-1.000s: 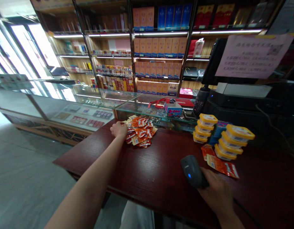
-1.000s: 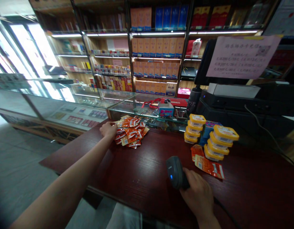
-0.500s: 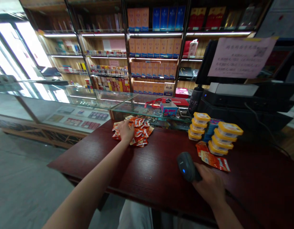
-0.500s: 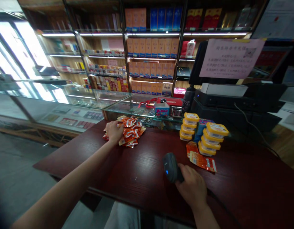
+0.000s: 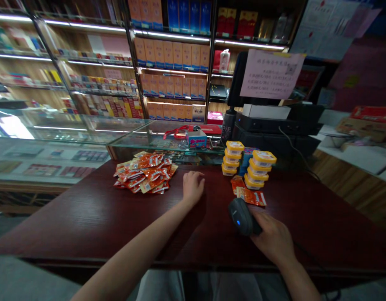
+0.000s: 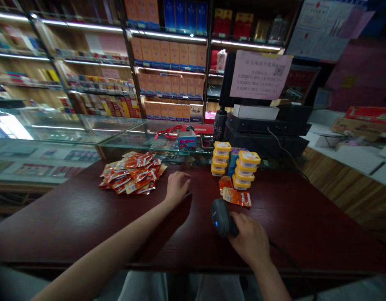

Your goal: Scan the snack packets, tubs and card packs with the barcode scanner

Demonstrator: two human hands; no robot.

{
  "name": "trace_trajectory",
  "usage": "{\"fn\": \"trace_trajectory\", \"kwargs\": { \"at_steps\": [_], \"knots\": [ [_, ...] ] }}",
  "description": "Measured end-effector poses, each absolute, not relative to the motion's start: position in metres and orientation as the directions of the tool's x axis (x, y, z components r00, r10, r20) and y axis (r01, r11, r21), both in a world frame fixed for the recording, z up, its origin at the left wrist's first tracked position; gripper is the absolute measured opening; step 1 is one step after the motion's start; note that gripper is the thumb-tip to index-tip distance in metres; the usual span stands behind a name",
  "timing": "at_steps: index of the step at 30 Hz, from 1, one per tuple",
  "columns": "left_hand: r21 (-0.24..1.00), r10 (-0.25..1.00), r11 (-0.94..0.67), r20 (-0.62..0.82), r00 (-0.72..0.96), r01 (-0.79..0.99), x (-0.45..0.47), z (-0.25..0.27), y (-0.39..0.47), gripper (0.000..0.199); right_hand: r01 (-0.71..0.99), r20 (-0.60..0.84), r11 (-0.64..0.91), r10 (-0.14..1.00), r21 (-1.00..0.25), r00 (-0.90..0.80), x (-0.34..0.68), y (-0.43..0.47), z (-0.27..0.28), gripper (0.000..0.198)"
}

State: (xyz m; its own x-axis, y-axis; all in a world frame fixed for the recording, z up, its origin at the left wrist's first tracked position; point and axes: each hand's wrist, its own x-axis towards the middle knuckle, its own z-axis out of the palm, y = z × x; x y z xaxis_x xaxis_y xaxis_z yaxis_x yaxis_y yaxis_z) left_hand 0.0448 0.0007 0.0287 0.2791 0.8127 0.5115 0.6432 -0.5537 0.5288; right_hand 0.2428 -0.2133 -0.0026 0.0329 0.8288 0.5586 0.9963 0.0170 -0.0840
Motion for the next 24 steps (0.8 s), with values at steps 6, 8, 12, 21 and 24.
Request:
{"fn": "trace_trajectory", "kwargs": {
  "at_steps": [6,8,12,21,24],
  "knots": [
    [0.553,0.789,-0.615,0.419,0.450,0.563,0.111,0.013,-0.027,0.013,0.991,0.529,-0.111,0.839,-0.068,0.130,0.263,-0.232,-0.005,0.032],
    [0.538,0.769,-0.636,0.386,0.510,0.553,0.130,0.011,-0.033,0.015,0.989,0.529,-0.124,0.835,-0.083,0.149,0.269,-0.237,-0.006,0.032],
    [0.488,0.698,-0.700,0.311,0.645,0.521,0.157,0.007,-0.035,0.022,0.987,0.537,-0.123,0.828,-0.103,0.159,0.281,-0.244,-0.007,0.031],
    [0.388,0.594,-0.785,0.248,0.765,0.483,0.147,0.001,-0.031,0.042,0.978,0.533,-0.159,0.821,-0.135,0.207,0.275,-0.240,0.001,0.027],
    [0.399,0.643,-0.745,0.215,0.735,0.535,0.124,0.003,-0.025,0.041,0.978,0.532,-0.150,0.821,-0.147,0.206,0.265,-0.232,0.005,0.027]
  ]
}}
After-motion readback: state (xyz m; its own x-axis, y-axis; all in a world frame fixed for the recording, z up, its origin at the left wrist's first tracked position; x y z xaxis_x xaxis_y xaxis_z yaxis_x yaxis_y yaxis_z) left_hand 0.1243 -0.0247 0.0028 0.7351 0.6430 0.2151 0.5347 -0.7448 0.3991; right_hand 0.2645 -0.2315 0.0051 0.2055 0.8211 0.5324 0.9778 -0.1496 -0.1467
